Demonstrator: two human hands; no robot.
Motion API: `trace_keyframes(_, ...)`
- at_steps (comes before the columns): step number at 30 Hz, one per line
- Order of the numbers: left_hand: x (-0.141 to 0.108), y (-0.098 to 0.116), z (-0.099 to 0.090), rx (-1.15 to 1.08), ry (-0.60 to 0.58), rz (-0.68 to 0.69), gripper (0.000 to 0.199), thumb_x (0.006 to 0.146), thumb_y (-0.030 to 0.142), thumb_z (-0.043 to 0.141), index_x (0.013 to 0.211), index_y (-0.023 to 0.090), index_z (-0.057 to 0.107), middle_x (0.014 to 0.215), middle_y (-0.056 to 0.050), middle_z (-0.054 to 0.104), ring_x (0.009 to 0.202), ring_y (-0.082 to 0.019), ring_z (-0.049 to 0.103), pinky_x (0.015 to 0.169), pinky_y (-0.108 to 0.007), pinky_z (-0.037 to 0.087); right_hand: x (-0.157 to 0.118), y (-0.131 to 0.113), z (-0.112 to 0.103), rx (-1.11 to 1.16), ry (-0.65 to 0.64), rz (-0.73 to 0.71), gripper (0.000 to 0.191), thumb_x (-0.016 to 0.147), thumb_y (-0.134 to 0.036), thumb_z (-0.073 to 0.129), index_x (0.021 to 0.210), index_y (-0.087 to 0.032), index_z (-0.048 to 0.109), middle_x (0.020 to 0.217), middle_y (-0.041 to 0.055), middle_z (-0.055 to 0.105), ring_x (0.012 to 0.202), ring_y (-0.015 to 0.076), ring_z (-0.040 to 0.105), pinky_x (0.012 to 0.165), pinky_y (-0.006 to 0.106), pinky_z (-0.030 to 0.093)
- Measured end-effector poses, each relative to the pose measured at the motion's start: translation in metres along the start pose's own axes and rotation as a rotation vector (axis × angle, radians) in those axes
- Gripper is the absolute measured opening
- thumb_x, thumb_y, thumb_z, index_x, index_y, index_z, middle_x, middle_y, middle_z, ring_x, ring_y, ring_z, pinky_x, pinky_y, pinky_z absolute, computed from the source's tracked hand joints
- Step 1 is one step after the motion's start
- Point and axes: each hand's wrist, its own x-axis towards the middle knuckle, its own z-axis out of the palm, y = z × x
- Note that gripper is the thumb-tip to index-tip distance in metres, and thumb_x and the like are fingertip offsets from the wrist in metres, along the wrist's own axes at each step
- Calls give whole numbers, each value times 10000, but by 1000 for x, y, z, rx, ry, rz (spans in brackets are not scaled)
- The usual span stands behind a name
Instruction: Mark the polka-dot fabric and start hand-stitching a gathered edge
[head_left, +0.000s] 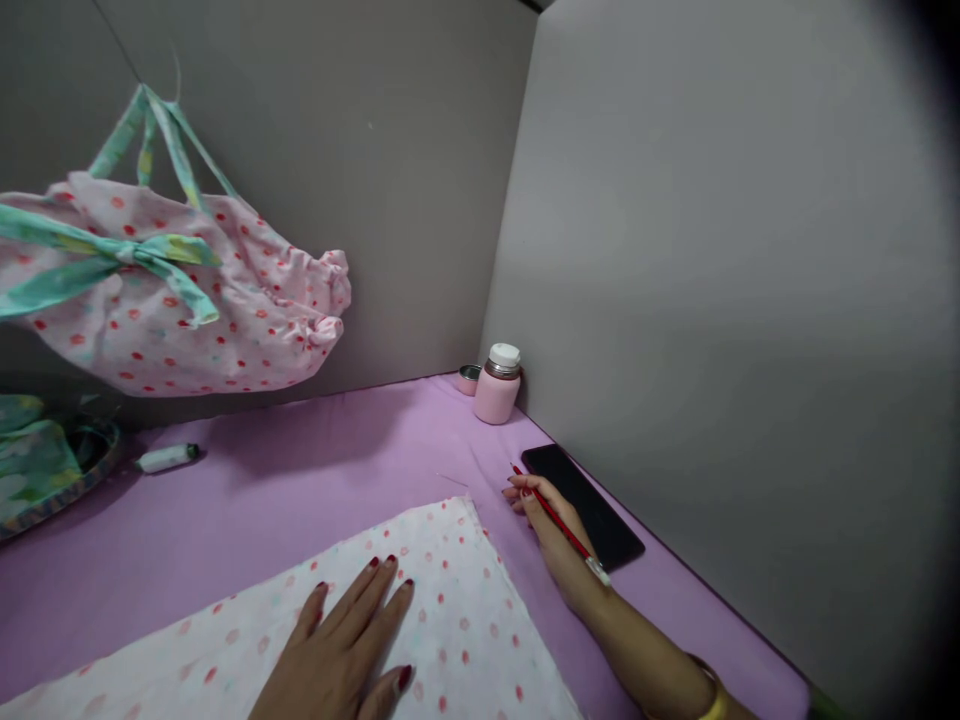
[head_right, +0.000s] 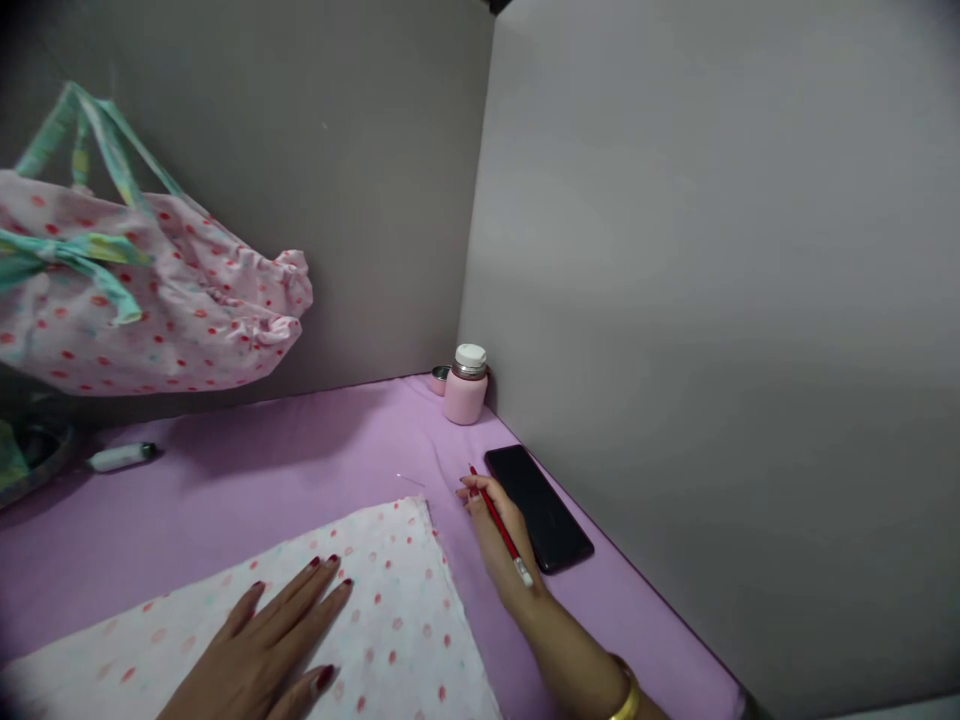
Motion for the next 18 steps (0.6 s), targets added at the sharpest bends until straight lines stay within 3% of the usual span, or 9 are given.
trace_keyframes(8,-3,1,1,-60,32,-27,516,891,456,279,1372,269,274,1429,-83,257,1285,-321,295,950,-662,324,6,4,2,29,-88,-49,434,820,-543,467,967,-157,602,885,103,662,844,222,616,809,361,470)
trace_keyframes(12,-10,12,-10,-133,99,-51,500,895,437,303,1372,294,258,1446,-65,308,1317,-278,265,1006,-634,266,7,12,0,-15,-134,-43,432,793,-541,485,981,-167,593,907,116,667,882,259,619,849,417,448)
trace_keyframes(18,-30,20,-27,-129,116,-157,473,885,409,326,1318,220,345,1416,-123,367,1309,-264,282,1004,-582,291,9,16,-3,-196,-153,-90,394,754,-499,487,1004,-211,585,941,103,679,958,287,606,890,426,421)
